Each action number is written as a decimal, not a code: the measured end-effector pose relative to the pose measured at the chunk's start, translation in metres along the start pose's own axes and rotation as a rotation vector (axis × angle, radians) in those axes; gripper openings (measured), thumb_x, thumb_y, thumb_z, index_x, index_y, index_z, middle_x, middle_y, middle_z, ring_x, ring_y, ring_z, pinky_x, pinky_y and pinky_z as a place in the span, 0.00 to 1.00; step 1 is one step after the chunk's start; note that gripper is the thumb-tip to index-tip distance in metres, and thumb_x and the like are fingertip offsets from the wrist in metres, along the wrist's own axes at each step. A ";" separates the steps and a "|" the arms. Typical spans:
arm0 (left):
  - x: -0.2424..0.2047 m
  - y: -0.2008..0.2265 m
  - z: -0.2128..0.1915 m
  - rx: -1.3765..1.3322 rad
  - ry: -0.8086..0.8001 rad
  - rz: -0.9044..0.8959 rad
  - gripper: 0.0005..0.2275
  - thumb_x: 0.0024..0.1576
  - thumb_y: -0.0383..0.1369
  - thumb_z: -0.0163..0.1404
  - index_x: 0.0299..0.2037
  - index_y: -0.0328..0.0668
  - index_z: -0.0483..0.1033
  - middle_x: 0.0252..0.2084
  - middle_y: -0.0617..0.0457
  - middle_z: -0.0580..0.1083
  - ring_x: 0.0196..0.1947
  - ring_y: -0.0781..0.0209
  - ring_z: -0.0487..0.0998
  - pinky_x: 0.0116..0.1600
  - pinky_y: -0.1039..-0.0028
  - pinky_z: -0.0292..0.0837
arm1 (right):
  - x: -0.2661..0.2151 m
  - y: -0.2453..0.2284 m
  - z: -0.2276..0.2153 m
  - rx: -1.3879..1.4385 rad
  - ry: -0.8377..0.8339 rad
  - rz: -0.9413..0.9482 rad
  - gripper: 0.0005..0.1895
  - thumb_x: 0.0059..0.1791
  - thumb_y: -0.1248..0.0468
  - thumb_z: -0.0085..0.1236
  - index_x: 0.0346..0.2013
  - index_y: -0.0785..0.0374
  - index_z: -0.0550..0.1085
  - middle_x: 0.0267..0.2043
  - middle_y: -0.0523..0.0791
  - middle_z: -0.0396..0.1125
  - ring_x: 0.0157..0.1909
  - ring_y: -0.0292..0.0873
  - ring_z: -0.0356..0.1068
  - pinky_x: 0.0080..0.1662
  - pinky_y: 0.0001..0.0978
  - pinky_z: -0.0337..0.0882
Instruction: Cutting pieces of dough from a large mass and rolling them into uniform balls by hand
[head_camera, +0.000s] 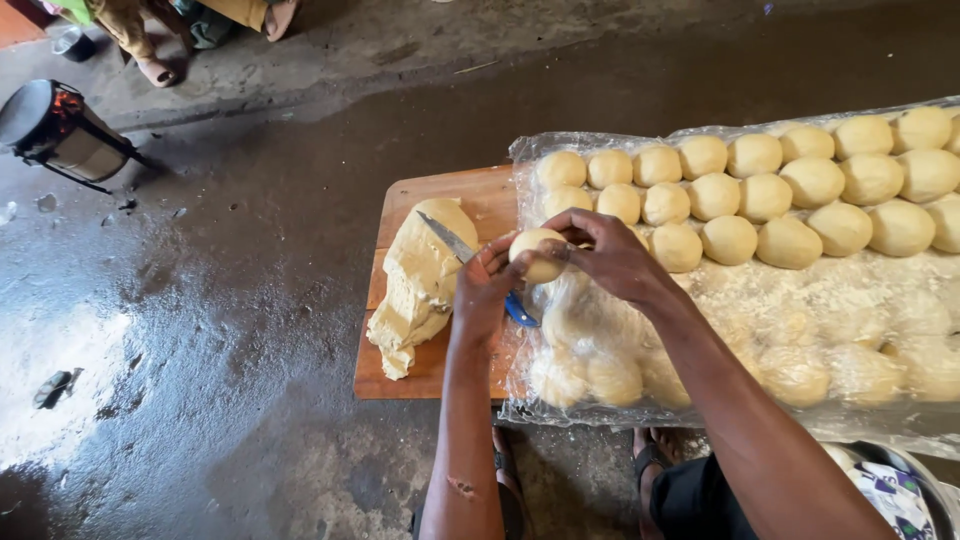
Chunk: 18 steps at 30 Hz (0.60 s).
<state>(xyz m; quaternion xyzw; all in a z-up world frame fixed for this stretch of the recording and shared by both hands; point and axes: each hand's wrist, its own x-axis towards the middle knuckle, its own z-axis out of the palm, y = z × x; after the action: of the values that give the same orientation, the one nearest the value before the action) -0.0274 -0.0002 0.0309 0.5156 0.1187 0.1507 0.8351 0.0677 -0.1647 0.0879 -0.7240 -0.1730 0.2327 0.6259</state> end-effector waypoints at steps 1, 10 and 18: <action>-0.006 0.004 0.006 0.079 0.009 -0.049 0.26 0.55 0.31 0.68 0.62 0.27 0.76 0.48 0.41 0.81 0.44 0.61 0.83 0.49 0.76 0.82 | -0.003 -0.009 -0.007 -0.180 0.021 -0.014 0.20 0.50 0.56 0.70 0.54 0.61 0.81 0.49 0.49 0.78 0.52 0.41 0.76 0.54 0.37 0.77; 0.002 -0.037 0.007 0.276 -0.099 -0.256 0.22 0.51 0.29 0.68 0.56 0.36 0.77 0.41 0.42 0.84 0.34 0.61 0.85 0.39 0.77 0.83 | -0.016 0.004 -0.051 -0.303 0.162 0.050 0.14 0.53 0.62 0.65 0.50 0.66 0.80 0.40 0.52 0.79 0.38 0.42 0.79 0.42 0.30 0.82; 0.002 -0.025 0.014 0.491 -0.031 -0.253 0.15 0.52 0.35 0.67 0.47 0.38 0.81 0.36 0.48 0.83 0.33 0.68 0.83 0.39 0.80 0.83 | -0.009 0.013 -0.065 -0.420 0.209 0.023 0.11 0.54 0.56 0.64 0.46 0.58 0.81 0.37 0.43 0.79 0.36 0.36 0.80 0.41 0.29 0.80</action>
<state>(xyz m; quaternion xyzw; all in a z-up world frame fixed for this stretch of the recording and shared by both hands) -0.0169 -0.0219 0.0143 0.6857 0.2024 0.0041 0.6991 0.0960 -0.2250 0.0833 -0.8605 -0.1435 0.1224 0.4733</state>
